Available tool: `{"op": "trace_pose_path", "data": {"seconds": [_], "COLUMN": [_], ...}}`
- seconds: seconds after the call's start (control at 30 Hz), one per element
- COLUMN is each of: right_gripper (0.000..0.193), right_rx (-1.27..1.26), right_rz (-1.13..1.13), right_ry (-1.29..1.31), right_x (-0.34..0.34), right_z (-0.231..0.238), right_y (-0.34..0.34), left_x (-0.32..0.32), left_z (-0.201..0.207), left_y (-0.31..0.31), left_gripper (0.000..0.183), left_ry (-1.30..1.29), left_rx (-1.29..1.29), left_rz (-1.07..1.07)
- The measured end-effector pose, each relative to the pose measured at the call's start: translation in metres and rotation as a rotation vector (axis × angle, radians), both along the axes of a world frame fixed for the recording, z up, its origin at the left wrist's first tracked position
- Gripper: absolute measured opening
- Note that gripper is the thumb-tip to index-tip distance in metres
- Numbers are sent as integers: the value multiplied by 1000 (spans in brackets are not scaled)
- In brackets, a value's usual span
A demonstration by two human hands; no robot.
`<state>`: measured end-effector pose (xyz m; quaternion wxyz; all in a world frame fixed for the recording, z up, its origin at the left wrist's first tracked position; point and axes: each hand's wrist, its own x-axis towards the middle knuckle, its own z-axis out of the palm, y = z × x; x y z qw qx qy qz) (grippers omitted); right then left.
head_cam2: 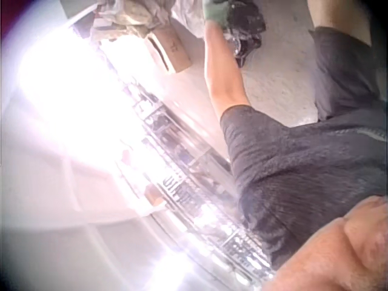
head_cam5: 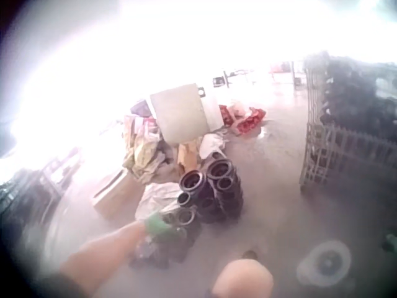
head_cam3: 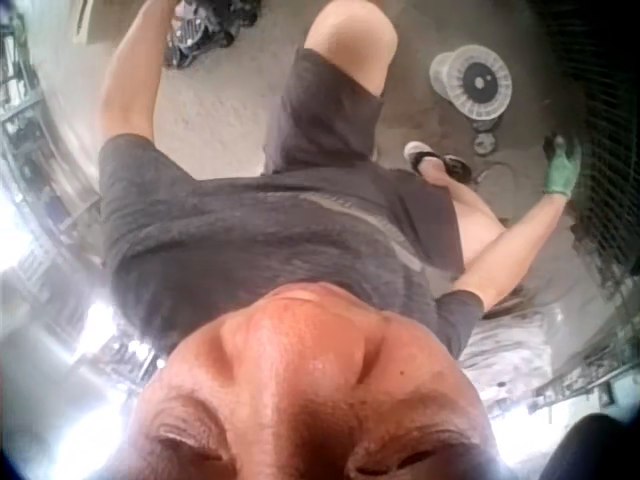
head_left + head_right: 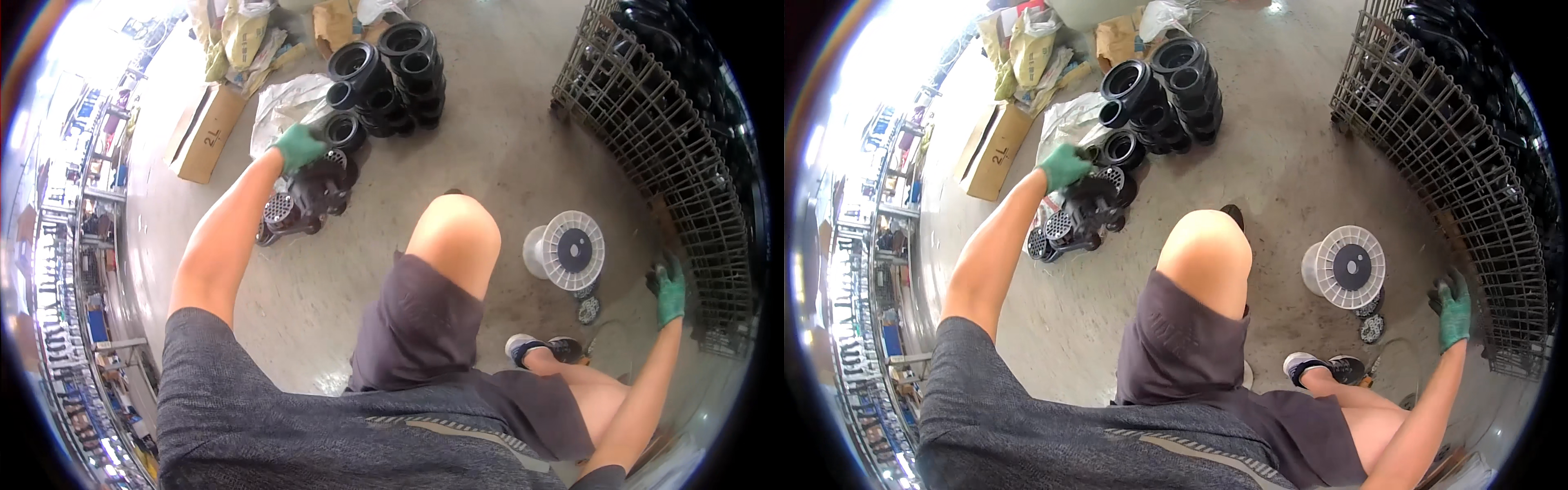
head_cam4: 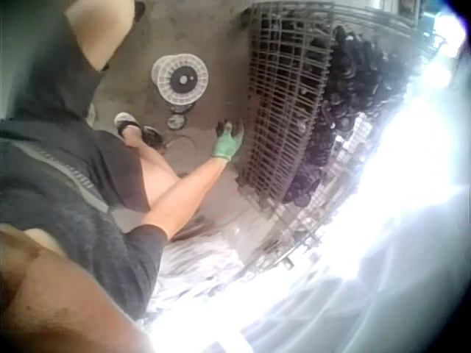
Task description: The person uses a pneumatic screwdriver to fasten screws into a black plastic automotive component, then sets it aside and picks up a new part and screws to repeat the process.
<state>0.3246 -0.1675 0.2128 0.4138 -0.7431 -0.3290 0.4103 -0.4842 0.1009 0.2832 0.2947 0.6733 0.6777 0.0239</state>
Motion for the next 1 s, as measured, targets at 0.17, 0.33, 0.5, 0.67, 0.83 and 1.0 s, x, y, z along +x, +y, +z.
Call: {"op": "trace_pose_path", "data": {"seconds": [0.17,0.33,0.5,0.67,0.83,1.0], "right_gripper": [51,47,45,44,45,45], "right_rx": [-98,-118,-204,-102,-220,-143], "right_rz": [-39,-156,-242,-140,-126,-26], "right_ry": [0,-24,-162,-22,-161,-199], "right_x": [-8,0,0,-49,-55,-65], "right_z": [3,2,25,-3,32,38], "right_y": [1,-4,-52,-4,-33,-13], "left_x": [-75,-116,-58,-234,-91,13], "left_z": [-51,-94,-234,-287,-300,-140], "left_y": [7,73,121,139,92,36], "left_gripper": [25,24,23,60,64,38], "left_ry": [5,97,365,734,646,-75], "left_rx": [90,485,309,440,290,-430], "left_rz": [394,353,-13,-564,-265,-79]}}
